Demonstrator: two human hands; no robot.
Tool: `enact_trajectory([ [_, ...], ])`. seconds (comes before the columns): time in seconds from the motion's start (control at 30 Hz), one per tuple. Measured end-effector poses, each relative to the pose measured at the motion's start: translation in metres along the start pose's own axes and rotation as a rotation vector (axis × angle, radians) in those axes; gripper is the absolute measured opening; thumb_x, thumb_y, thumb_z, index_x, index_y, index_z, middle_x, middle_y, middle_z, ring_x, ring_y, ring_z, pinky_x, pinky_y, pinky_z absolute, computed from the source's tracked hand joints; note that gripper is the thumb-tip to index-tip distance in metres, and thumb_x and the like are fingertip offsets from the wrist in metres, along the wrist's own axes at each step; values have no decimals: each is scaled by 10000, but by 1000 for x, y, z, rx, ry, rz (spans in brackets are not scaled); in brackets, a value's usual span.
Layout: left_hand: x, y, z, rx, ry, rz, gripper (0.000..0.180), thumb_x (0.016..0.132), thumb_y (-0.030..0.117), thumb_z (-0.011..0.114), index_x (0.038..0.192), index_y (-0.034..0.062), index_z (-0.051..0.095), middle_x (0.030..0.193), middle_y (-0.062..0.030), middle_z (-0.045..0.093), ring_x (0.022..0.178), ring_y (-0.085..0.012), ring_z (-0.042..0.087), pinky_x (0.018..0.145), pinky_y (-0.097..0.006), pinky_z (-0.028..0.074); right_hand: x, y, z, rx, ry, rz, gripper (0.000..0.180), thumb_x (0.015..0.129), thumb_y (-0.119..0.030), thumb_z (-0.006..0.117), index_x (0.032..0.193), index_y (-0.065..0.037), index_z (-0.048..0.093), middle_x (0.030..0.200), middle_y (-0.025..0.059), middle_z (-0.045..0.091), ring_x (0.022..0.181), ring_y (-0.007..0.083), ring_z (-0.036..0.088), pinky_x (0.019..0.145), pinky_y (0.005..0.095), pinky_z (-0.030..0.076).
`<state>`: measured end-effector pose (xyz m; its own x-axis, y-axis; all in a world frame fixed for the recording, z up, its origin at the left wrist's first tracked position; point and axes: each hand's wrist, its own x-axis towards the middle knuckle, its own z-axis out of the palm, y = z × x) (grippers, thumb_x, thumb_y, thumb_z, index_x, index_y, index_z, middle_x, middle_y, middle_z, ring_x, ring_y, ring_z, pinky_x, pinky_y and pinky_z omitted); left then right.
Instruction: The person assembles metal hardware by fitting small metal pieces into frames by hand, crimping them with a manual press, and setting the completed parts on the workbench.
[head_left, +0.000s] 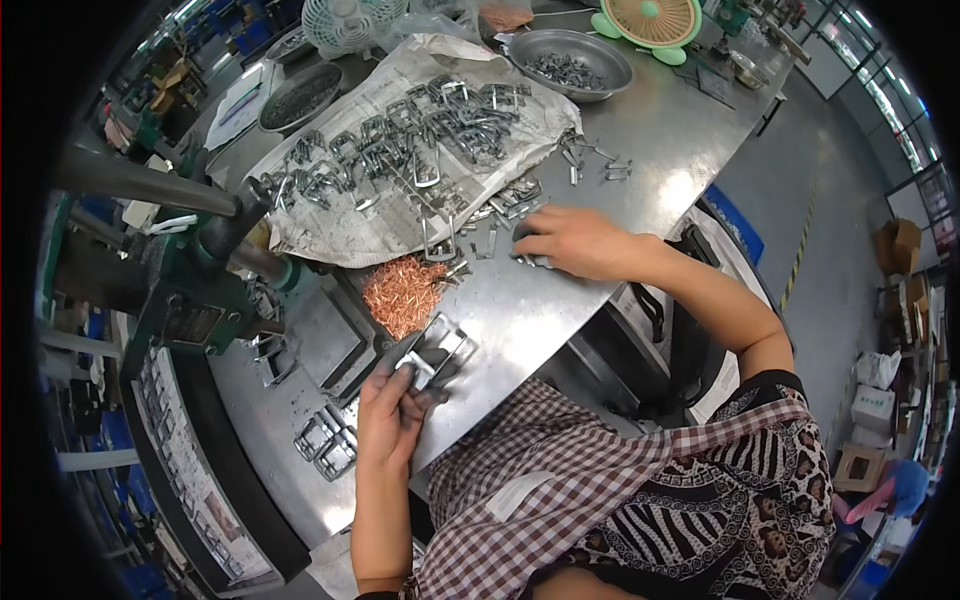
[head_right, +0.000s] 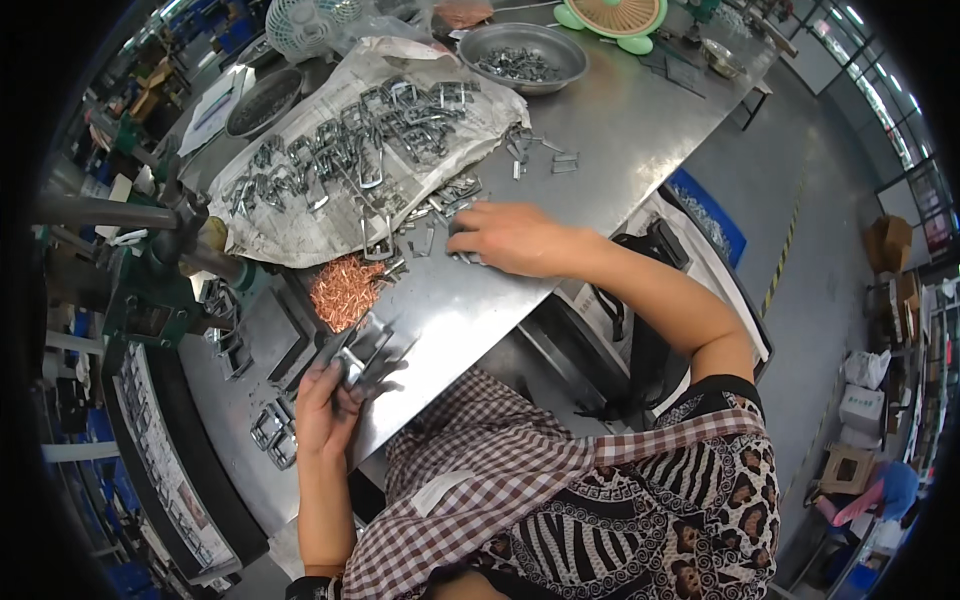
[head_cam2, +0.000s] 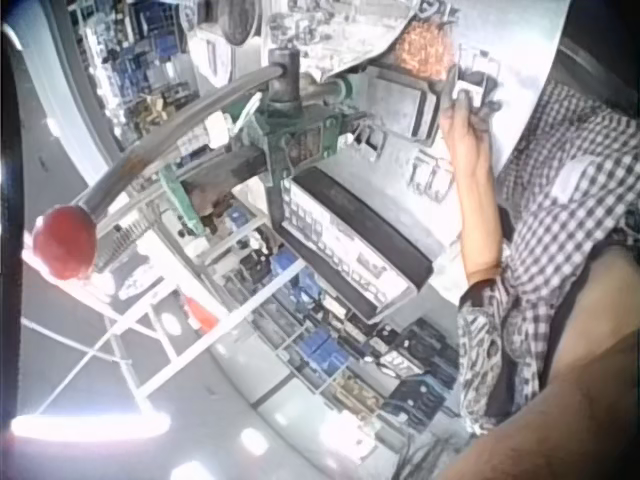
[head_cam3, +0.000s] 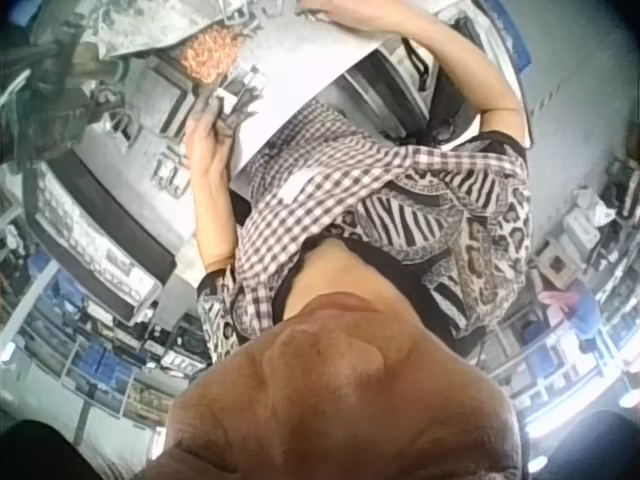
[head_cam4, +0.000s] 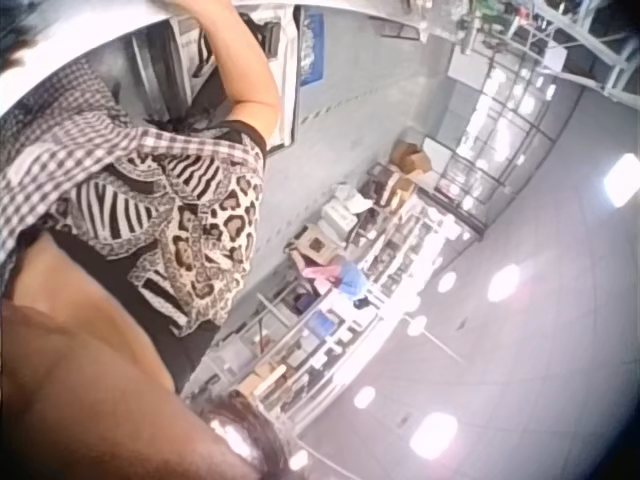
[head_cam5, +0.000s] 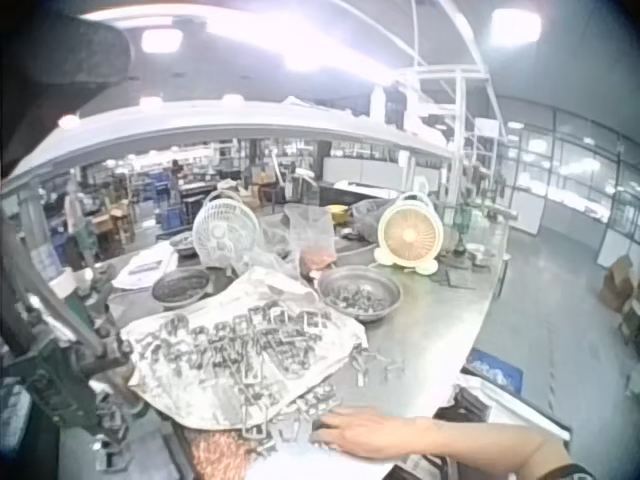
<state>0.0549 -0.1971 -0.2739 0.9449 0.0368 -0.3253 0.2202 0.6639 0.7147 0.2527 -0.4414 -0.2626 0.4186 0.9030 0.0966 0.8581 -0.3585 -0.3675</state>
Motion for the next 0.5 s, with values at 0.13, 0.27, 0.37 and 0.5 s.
enact_trajectory([
  [0.13,2,-6,1,-34,-40,-29,356,897,44,381,1244,-38,384,1121,-204,536,999,-316,571,800,-386,509,11,-3,6,-88,3,-129,352,669,-103,623,1002,-47,521,956,119,482,914,299,484,775,393,421],
  [0.27,-4,-5,-1,-140,-135,-59,348,914,83,378,1229,-64,384,1059,-204,561,862,-255,604,809,-390,504,24,-42,-6,42,140,-146,365,633,-155,649,956,-40,523,880,102,493,874,276,498,737,384,426],
  [0.37,-9,-5,6,-42,13,-85,354,939,182,374,1175,-79,416,737,-99,544,658,-184,587,792,-404,512,37,-81,-14,165,195,-420,370,617,-148,661,946,-44,524,859,95,488,852,265,502,728,383,426],
  [0.5,-9,-6,4,-115,-63,-82,349,947,208,357,1127,-83,429,735,-89,529,695,-204,597,783,-403,514,48,-99,0,127,92,-502,416,578,-138,688,950,-41,531,852,79,477,844,249,497,735,359,420],
])
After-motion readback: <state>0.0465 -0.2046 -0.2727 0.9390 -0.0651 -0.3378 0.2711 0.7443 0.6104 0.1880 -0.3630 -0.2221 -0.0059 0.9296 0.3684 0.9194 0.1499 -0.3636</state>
